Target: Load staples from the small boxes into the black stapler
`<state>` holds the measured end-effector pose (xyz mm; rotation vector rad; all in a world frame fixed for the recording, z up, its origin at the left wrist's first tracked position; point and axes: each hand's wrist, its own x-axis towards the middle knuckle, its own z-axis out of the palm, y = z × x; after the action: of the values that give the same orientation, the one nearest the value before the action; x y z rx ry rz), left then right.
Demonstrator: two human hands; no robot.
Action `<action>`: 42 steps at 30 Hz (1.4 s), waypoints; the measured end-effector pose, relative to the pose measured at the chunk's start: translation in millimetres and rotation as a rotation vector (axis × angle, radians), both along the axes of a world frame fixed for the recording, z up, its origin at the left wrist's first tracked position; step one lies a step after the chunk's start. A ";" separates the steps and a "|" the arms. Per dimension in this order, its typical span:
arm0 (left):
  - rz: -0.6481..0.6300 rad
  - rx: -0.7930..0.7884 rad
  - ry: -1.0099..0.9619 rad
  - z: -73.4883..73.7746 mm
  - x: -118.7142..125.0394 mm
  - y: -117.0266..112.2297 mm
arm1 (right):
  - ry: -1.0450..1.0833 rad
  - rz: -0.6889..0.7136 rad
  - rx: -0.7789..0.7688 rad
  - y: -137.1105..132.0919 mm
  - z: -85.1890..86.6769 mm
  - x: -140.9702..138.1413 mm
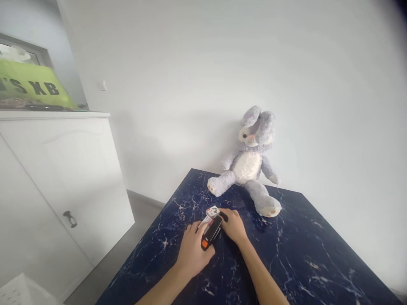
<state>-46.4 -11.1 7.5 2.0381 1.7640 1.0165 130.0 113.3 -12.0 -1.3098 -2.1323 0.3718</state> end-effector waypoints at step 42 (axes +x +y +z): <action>-0.201 -0.019 -0.014 -9.7 -36.6 3.4 | 0.300 -0.204 -0.029 -13.8 -16.2 15.1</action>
<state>-83.0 -7.8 -2.1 2.1390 1.5185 0.9462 145.2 99.6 -28.2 -1.3782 -1.7352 0.4824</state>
